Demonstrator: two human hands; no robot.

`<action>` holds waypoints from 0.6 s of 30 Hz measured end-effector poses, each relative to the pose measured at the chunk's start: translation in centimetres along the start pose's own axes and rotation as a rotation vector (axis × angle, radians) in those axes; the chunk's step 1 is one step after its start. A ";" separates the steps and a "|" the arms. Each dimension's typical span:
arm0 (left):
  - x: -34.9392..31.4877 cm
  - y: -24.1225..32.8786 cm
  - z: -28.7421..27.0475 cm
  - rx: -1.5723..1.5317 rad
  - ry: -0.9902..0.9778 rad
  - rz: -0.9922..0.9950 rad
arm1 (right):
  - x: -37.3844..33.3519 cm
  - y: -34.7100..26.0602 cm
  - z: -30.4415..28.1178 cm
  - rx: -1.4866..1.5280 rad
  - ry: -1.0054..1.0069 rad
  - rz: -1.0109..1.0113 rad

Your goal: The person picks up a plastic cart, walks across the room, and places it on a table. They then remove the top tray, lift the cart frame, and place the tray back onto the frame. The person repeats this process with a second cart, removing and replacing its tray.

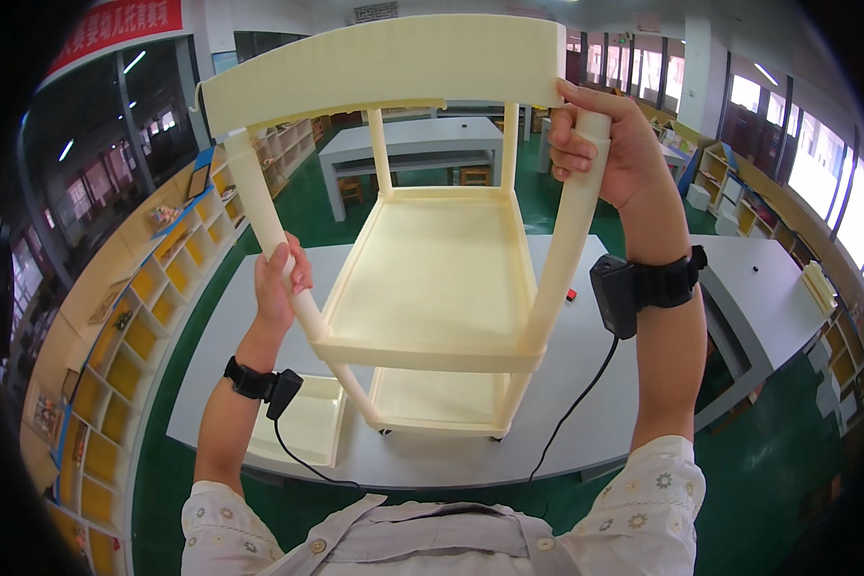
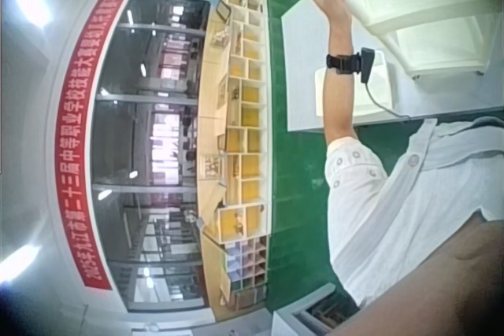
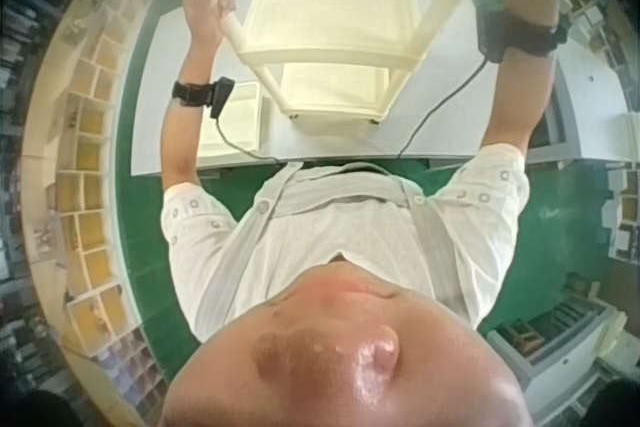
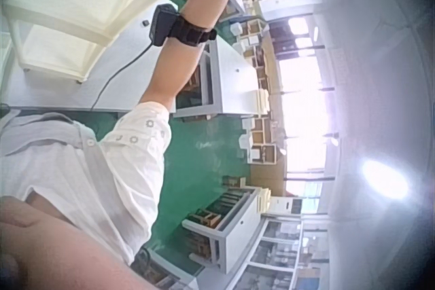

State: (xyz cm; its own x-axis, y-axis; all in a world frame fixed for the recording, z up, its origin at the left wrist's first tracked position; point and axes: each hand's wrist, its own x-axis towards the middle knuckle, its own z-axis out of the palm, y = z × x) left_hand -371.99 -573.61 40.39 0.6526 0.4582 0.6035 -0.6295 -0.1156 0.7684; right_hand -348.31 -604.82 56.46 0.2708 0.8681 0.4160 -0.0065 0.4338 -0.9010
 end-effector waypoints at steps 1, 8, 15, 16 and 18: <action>0.0 -0.1 0.0 -0.005 0.001 -0.001 | -0.1 -0.1 0.2 -0.008 0.028 -0.002; 0.0 -0.1 0.1 0.015 -0.010 0.025 | -0.8 0.4 1.8 -0.038 0.306 -0.085; -0.2 -0.2 -0.3 0.009 0.014 0.021 | -2.2 5.0 1.0 -0.110 0.184 -0.195; -0.1 -0.3 -0.1 0.005 0.005 0.023 | -2.8 5.9 0.1 -0.051 0.075 -0.173; 0.1 -0.4 0.1 0.025 -0.010 0.037 | -3.5 6.9 -0.5 0.043 -0.053 -0.158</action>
State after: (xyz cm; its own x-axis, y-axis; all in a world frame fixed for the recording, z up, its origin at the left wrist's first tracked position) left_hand -371.64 -573.56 40.16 0.6336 0.4442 0.6334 -0.6425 -0.1540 0.7507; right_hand -348.76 -604.96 48.73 0.2207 0.7991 0.5593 -0.0094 0.5752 -0.8180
